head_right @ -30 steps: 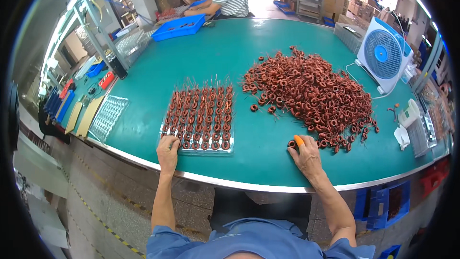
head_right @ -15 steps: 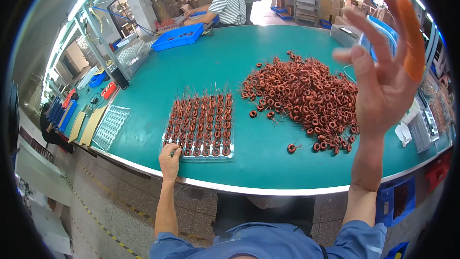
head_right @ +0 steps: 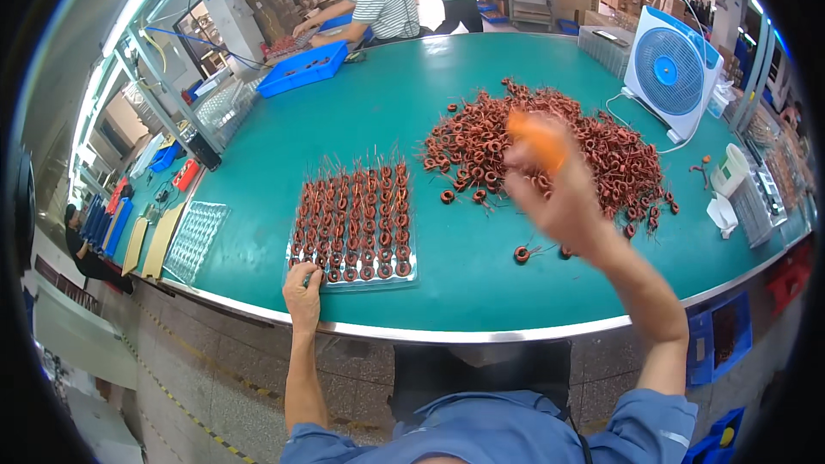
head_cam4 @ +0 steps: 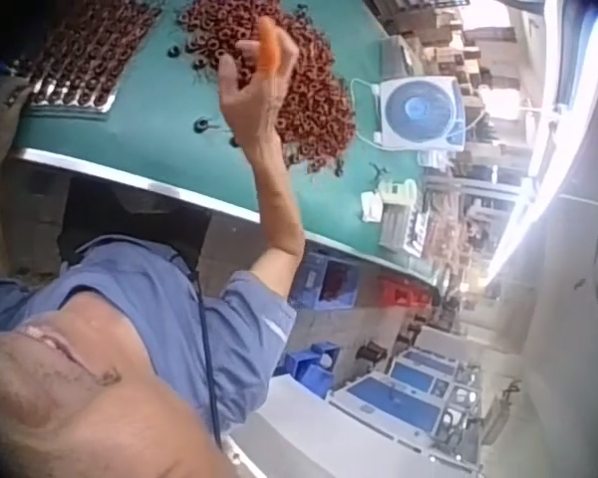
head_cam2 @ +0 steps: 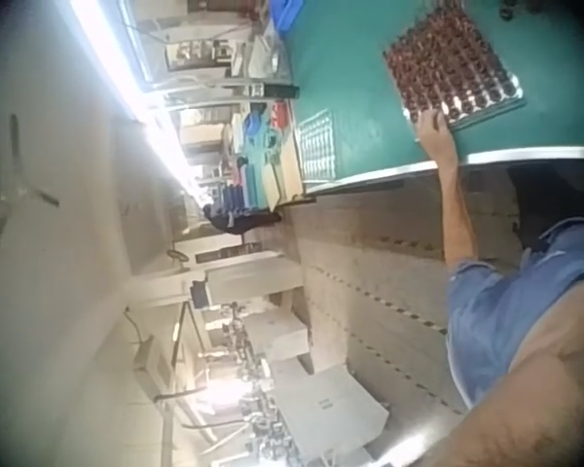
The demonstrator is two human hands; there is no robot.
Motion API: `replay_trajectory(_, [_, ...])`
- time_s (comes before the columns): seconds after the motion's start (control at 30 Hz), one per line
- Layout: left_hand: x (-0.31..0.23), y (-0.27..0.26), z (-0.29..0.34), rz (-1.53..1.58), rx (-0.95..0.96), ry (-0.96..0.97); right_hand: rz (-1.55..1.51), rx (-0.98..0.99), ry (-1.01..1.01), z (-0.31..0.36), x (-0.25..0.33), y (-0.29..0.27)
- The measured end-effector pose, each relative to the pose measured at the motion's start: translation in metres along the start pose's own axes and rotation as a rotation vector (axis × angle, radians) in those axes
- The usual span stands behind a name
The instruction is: Picking up copper coils, checking the wires, and placing them into a plastic sorting tray.
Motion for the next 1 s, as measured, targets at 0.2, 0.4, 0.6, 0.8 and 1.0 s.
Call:
replay_trajectory(0.2, [-0.004, 0.005, 0.003, -0.075, 0.028, 0.019, 0.025, 0.458, 0.233, 0.17, -0.04, 0.094])
replay_trajectory(0.4, [-0.004, 0.002, -0.004, -0.071, 0.022, 0.056, 0.083, 0.435, 0.16, 0.179, -0.052, 0.101])
replay_trajectory(0.6, [-0.005, 0.001, -0.009, -0.061, 0.003, 0.007, 0.284, 0.289, 0.198, 0.169, -0.045, 0.076])
replay_trajectory(0.8, [-0.039, -0.022, -0.003, -0.015, -0.172, -0.073, 0.276, 0.344, 0.185, 0.176, -0.054, 0.076])
replay_trajectory(1.0, [-0.146, 0.049, 0.036, 0.393, 0.171, -0.029, 0.118, 0.085, 0.105, 0.158, -0.02, 0.052])
Point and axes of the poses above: each hand's wrist, its own z-axis away from the middle knuckle, its own y-axis out of the palm, x = y × z, the point moved 9 cm from there along -z, towards the middle knuckle, and after that the axes turned 2 degrees about y, right-handed, at the moved point
